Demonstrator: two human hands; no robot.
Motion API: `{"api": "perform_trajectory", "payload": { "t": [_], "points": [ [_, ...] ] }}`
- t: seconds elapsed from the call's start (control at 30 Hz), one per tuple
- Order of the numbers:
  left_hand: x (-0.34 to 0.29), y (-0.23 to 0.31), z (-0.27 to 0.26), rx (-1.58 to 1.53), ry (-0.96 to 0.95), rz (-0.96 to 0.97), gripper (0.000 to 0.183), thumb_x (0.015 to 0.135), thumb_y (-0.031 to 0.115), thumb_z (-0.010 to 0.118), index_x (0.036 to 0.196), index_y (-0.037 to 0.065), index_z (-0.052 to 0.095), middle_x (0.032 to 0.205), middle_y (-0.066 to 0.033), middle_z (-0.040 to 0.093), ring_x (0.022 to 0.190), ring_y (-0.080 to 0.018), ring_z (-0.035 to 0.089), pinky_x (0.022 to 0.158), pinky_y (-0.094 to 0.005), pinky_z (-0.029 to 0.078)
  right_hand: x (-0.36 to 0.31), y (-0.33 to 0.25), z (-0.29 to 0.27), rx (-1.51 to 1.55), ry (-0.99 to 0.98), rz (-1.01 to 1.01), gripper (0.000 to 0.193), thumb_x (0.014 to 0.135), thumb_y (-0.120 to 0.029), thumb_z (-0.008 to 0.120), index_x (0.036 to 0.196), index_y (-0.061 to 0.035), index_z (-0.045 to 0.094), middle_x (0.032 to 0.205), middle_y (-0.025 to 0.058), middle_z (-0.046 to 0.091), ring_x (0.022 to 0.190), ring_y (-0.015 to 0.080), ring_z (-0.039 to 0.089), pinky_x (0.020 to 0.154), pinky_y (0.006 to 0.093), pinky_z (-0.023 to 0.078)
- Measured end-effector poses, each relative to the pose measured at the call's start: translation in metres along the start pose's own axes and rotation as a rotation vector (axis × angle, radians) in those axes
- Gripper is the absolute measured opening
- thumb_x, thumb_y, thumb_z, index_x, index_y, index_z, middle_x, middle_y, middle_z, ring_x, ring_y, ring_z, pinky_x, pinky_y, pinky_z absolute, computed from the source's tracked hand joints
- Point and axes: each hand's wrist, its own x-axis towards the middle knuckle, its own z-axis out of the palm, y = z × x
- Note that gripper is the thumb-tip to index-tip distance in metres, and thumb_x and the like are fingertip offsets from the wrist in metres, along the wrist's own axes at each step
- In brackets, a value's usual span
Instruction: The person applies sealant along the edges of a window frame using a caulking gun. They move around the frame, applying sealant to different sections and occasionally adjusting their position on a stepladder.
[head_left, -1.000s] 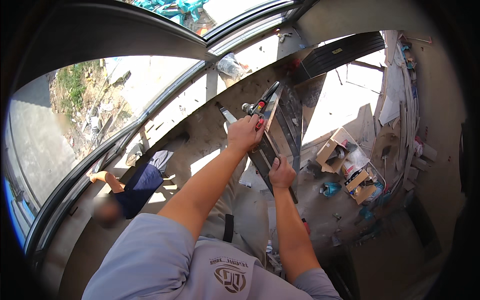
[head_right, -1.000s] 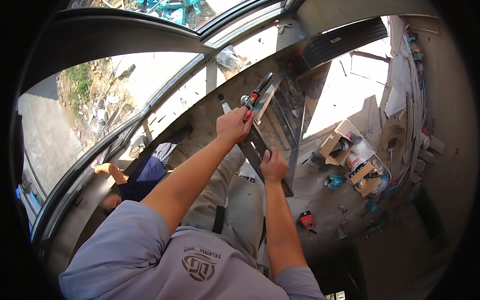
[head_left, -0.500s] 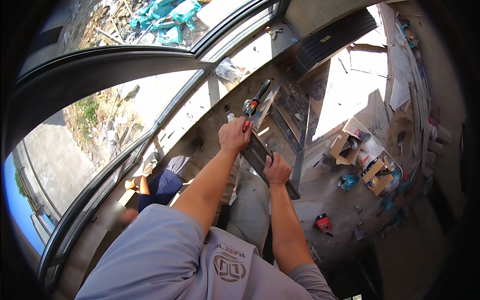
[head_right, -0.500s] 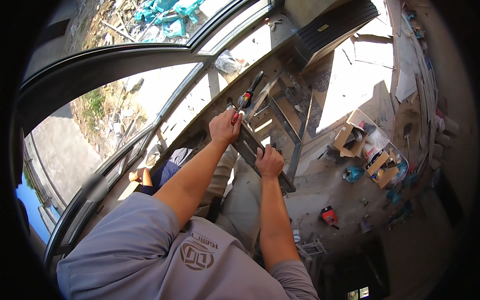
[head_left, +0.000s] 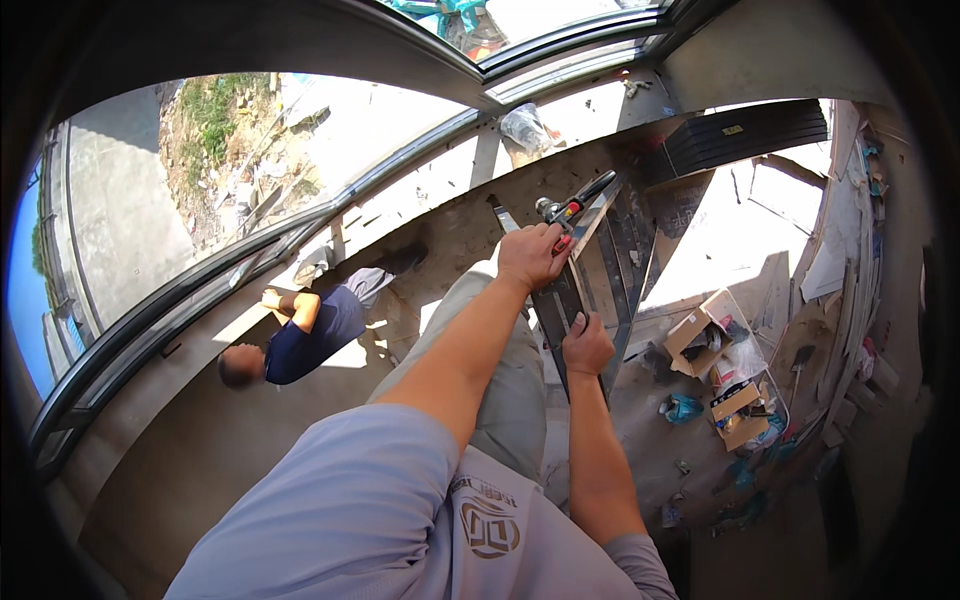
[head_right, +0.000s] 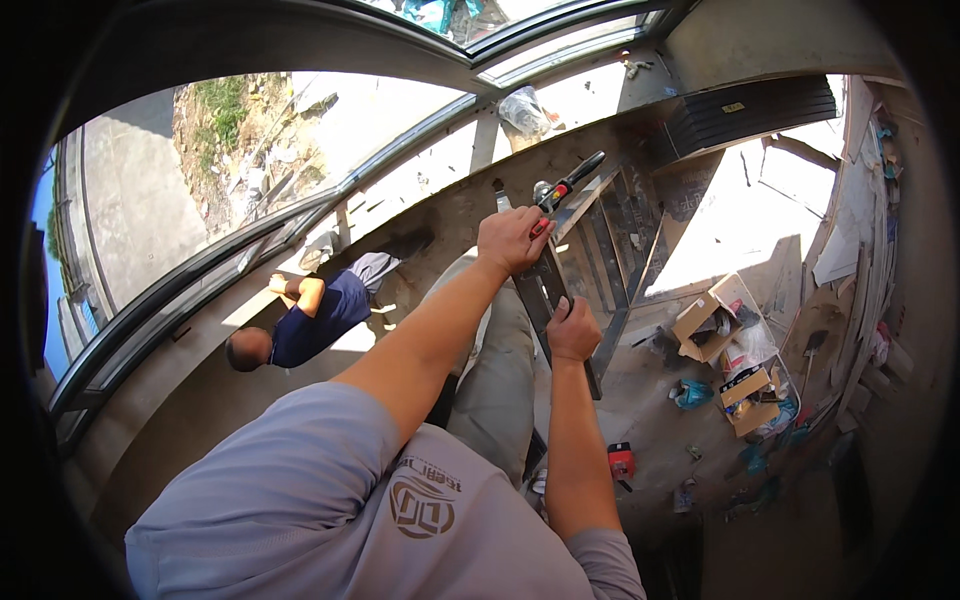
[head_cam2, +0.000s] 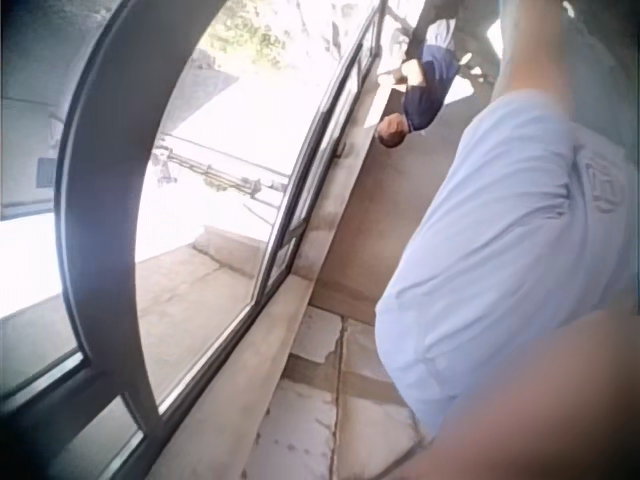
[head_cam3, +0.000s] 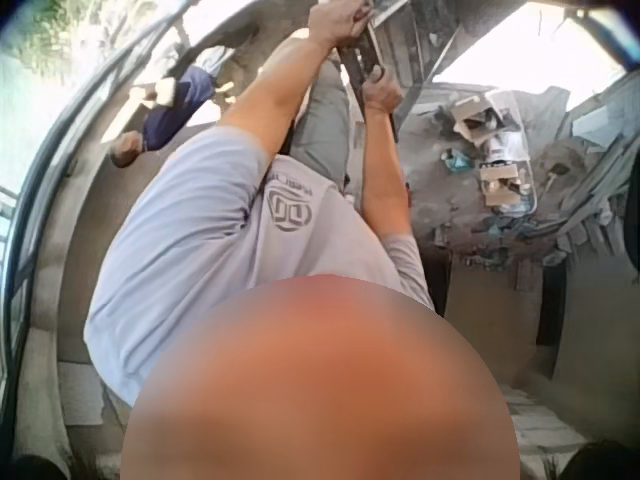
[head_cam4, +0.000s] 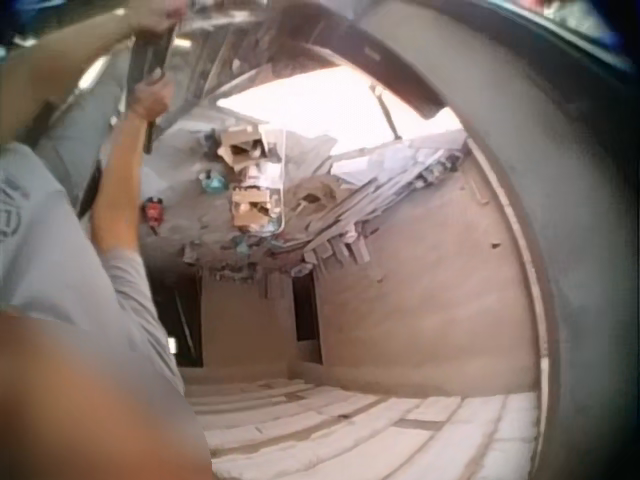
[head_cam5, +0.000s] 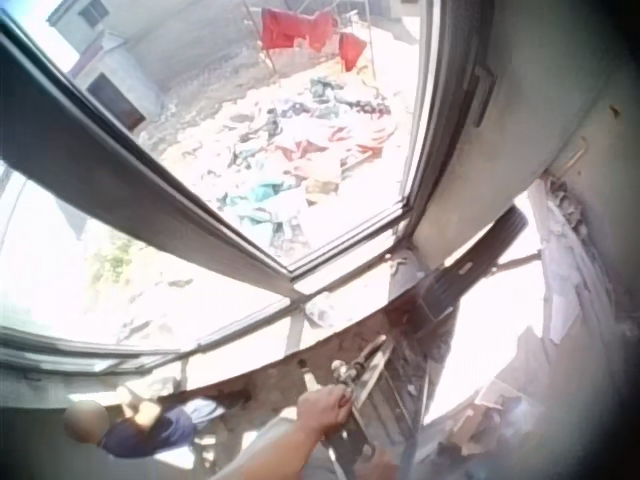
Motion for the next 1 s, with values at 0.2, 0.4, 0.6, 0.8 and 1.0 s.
{"api": "perform_trajectory", "payload": {
  "t": [0.2, 0.4, 0.6, 0.8, 1.0],
  "points": [
    [0.001, 0.000, 0.002, -0.045, 0.060, 0.017, 0.030, 0.094, 0.040, 0.064, 0.080, 0.015, 0.057, 0.071, -0.0062, 0.062, 0.067, -0.0294, 0.066, 0.055, -0.0430, 0.049, 0.003, -0.005, -0.008, -0.034, 0.008, -0.030, 0.029, 0.103, -0.036, 0.051, 0.098, -0.0090, 0.060, 0.082, 0.0179, 0.067, 0.070, 0.0435, 0.065, 0.060, 0.0523, 0.050],
    [-0.001, 0.000, 0.000, -0.018, 0.054, 0.014, 0.030, 0.095, 0.041, 0.062, 0.082, 0.014, 0.058, 0.073, -0.0066, 0.064, 0.068, -0.0307, 0.066, 0.055, -0.0435, 0.049, 0.004, -0.005, -0.006, -0.020, 0.087, -0.095, 0.027, 0.101, -0.036, 0.055, 0.100, -0.0091, 0.060, 0.085, 0.0132, 0.065, 0.071, 0.0389, 0.065, 0.060, 0.0483, 0.051],
    [-0.002, -0.001, 0.000, -0.038, 0.003, 0.009, 0.032, 0.097, 0.043, 0.060, 0.084, 0.014, 0.059, 0.074, -0.0082, 0.065, 0.069, -0.0321, 0.067, 0.055, -0.0451, 0.049, 0.001, 0.000, 0.003, -0.031, 0.156, -0.132, 0.025, 0.100, -0.032, 0.058, 0.109, -0.0089, 0.062, 0.090, 0.0126, 0.066, 0.074, 0.0376, 0.066, 0.062, 0.0473, 0.052],
    [-0.005, -0.001, 0.010, -0.085, 0.048, 0.071, 0.032, 0.096, 0.043, 0.062, 0.085, 0.014, 0.059, 0.072, -0.0086, 0.064, 0.067, -0.0313, 0.067, 0.054, -0.0450, 0.050, 0.001, -0.033, 0.004, -0.048, 0.362, -0.048, 0.025, 0.101, -0.027, 0.057, 0.116, -0.0076, 0.063, 0.100, 0.0120, 0.067, 0.092, 0.0362, 0.064, 0.079, 0.0469, 0.049],
    [-0.001, -0.005, 0.019, -0.200, 0.111, 0.134, 0.035, 0.096, 0.041, 0.064, 0.082, 0.010, 0.056, 0.072, -0.0097, 0.063, 0.064, -0.0319, 0.065, 0.052, -0.0441, 0.049, 0.008, -0.046, 0.006, -0.134, 0.407, 0.047, 0.026, 0.102, -0.028, 0.053, 0.110, -0.0069, 0.066, 0.099, 0.0115, 0.068, 0.092, 0.0356, 0.063, 0.082, 0.0466, 0.046]
  ]
}}
